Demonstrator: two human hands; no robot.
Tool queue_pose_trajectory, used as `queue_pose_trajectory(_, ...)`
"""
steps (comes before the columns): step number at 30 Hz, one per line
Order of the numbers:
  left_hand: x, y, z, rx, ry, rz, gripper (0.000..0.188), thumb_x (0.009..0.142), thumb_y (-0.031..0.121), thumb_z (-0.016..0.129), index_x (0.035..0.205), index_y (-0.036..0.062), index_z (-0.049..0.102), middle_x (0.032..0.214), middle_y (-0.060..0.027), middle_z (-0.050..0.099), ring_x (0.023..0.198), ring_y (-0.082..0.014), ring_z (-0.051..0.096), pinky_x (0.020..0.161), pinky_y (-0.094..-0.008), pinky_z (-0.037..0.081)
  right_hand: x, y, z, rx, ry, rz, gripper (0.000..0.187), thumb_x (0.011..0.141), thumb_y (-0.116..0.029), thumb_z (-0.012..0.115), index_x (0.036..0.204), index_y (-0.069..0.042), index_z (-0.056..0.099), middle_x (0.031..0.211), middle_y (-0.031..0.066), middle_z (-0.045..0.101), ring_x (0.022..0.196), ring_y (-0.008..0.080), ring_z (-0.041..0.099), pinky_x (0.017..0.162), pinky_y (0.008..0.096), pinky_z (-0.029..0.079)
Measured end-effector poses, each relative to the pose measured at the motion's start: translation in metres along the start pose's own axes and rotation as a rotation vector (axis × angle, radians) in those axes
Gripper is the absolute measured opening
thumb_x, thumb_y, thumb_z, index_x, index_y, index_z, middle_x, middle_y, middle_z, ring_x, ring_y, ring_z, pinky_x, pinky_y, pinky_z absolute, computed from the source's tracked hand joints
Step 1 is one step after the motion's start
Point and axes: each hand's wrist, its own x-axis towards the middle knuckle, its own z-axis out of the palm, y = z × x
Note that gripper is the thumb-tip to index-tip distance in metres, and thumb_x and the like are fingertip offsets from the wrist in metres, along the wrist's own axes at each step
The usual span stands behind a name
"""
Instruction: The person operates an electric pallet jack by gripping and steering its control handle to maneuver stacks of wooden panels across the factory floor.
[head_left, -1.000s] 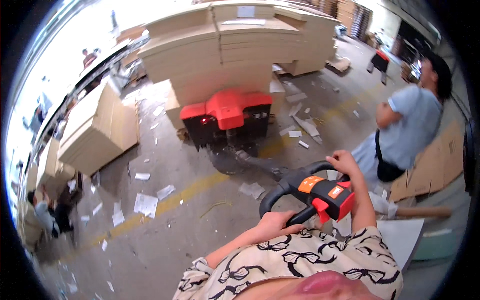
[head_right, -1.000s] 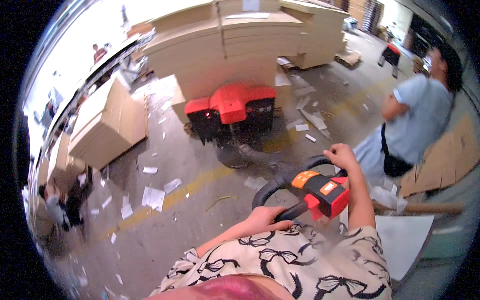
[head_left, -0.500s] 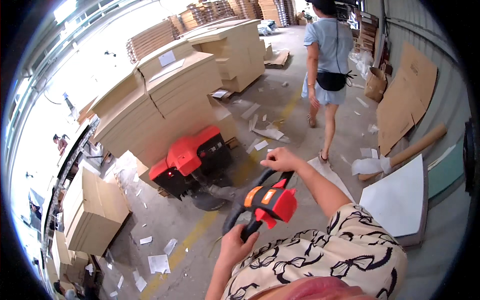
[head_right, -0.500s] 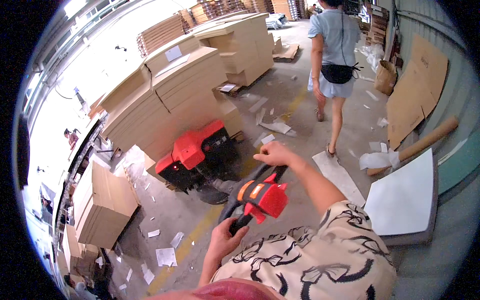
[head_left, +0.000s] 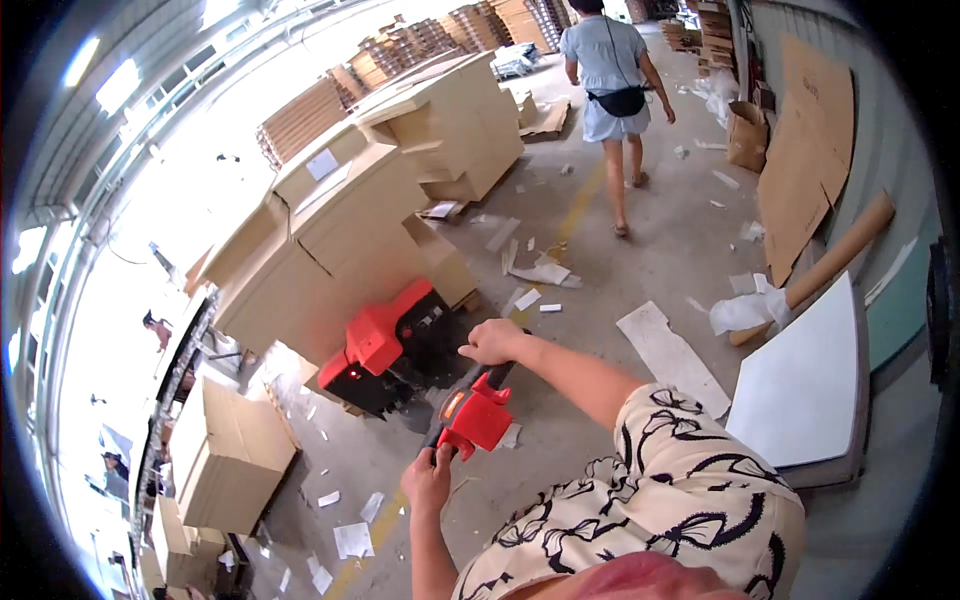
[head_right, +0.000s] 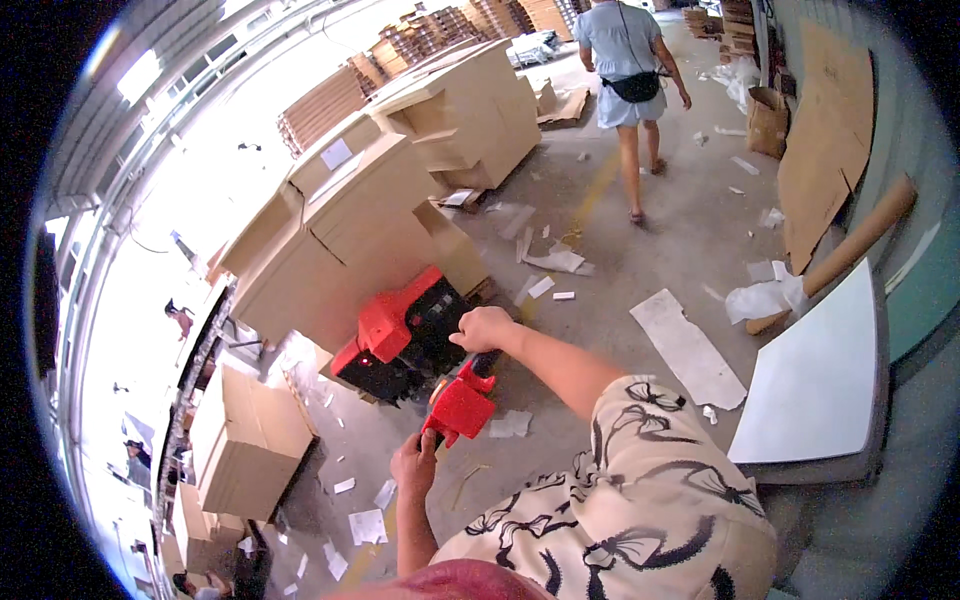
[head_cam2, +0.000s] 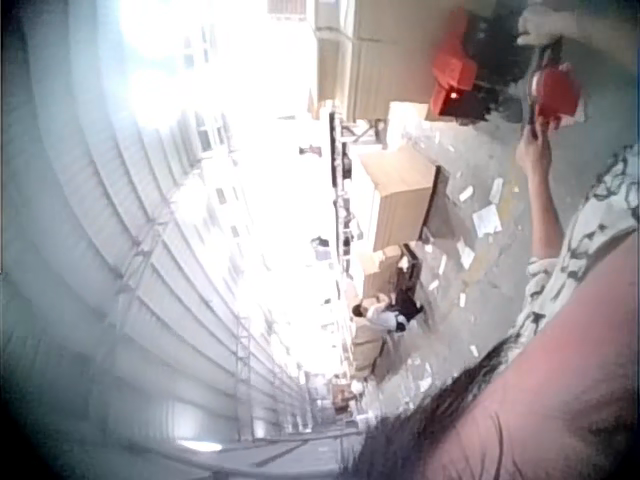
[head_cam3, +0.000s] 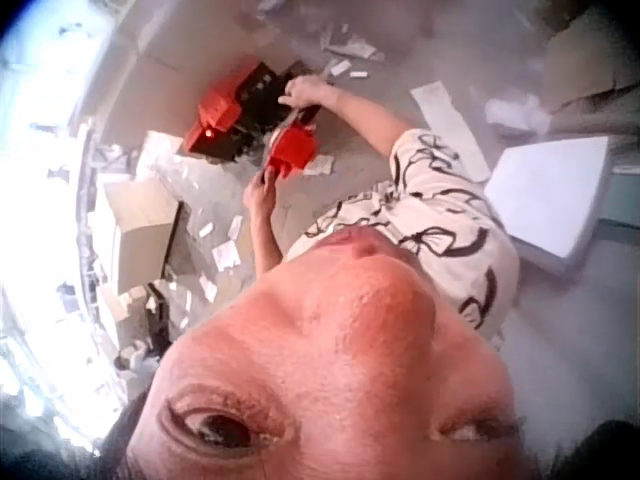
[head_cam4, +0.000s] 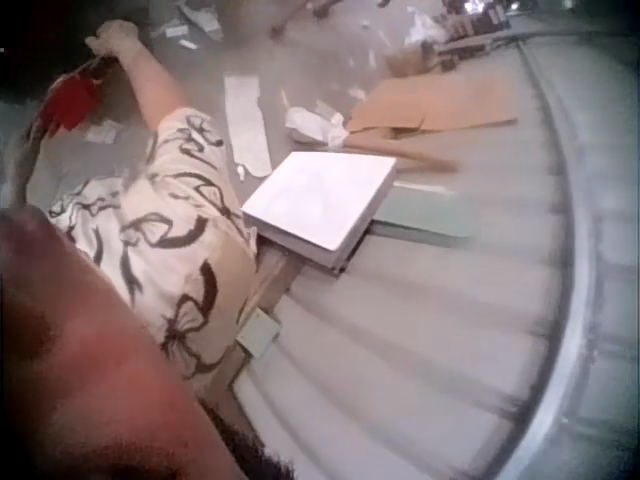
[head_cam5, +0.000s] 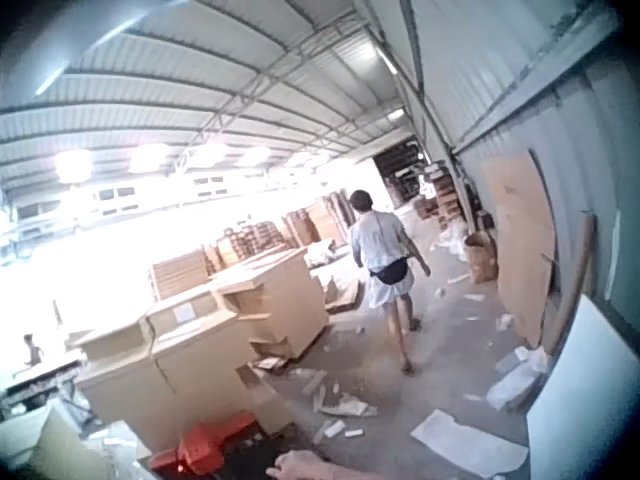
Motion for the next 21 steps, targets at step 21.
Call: queue_pose_trajectory(21,-0.027,-0.084,0.005,-0.166,0.323,0.275,0.055,0.090,0.052,0.044,0.068,0.0028,0.054,0.055,-0.0179,0.044,0.048,-0.0297,0.046,0.047,-0.0374,0.036,-0.061,-0.047,0.034,-0.056,-0.156,-0.134,0.063,0.092,-0.051,0.028,0.080,-0.006,0.070,0.081,0.0147,0.068,0.081,0.0325,0.065,0.074,0.0431,0.049)
